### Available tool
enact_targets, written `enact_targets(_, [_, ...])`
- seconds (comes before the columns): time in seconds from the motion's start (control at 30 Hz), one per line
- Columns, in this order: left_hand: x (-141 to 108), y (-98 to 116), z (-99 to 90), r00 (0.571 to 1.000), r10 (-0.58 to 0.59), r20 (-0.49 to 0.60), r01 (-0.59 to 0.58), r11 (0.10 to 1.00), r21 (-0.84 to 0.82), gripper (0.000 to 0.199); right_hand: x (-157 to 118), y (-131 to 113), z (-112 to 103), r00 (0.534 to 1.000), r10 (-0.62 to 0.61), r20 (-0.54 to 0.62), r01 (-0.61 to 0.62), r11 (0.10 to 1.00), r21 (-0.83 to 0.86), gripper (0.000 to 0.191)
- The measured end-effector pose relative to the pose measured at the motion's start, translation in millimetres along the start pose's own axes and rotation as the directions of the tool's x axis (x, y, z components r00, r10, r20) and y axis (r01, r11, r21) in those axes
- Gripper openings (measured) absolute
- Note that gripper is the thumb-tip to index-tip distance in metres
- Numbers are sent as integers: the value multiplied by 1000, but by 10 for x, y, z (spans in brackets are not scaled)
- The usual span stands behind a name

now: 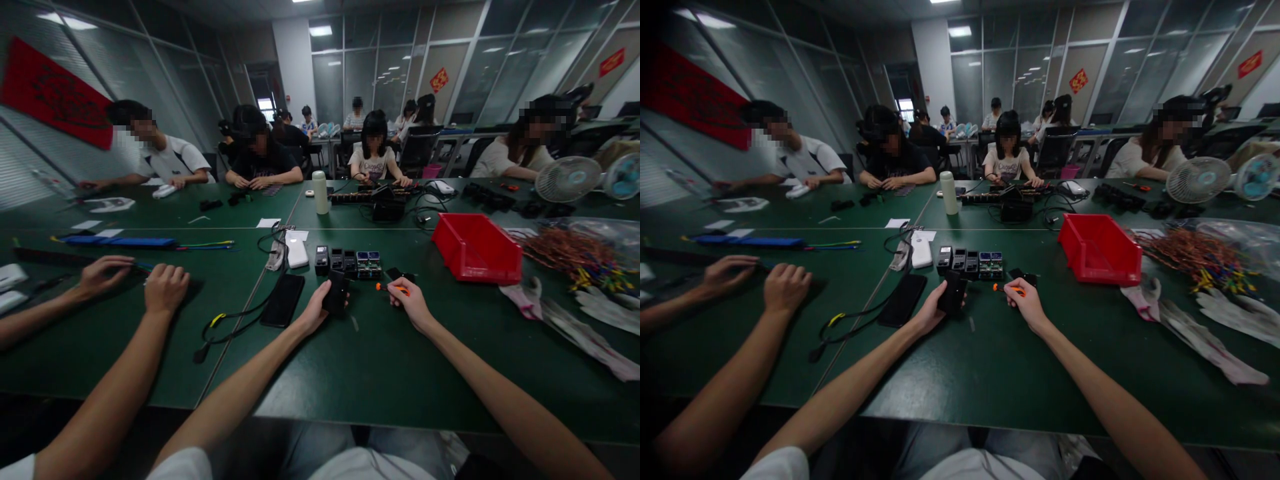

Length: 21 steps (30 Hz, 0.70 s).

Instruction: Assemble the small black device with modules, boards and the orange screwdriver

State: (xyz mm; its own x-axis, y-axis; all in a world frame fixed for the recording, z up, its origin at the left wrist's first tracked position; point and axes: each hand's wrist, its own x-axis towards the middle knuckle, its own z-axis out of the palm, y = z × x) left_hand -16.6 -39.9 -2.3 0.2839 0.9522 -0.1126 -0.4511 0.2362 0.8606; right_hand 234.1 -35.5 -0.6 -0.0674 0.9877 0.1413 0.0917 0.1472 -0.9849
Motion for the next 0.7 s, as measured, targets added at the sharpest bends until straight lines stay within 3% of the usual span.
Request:
enact_targets(0.27, [21,33,-22,997,-7,-71,8,1000,13,41,-27,-20,61,1000,-11,13,11,1000,10,31])
enact_targets(0.7, [2,-5,12,996,82,-40,-78,993,92,45,-52,-44,98,998,-8,58,6,999,37,27])
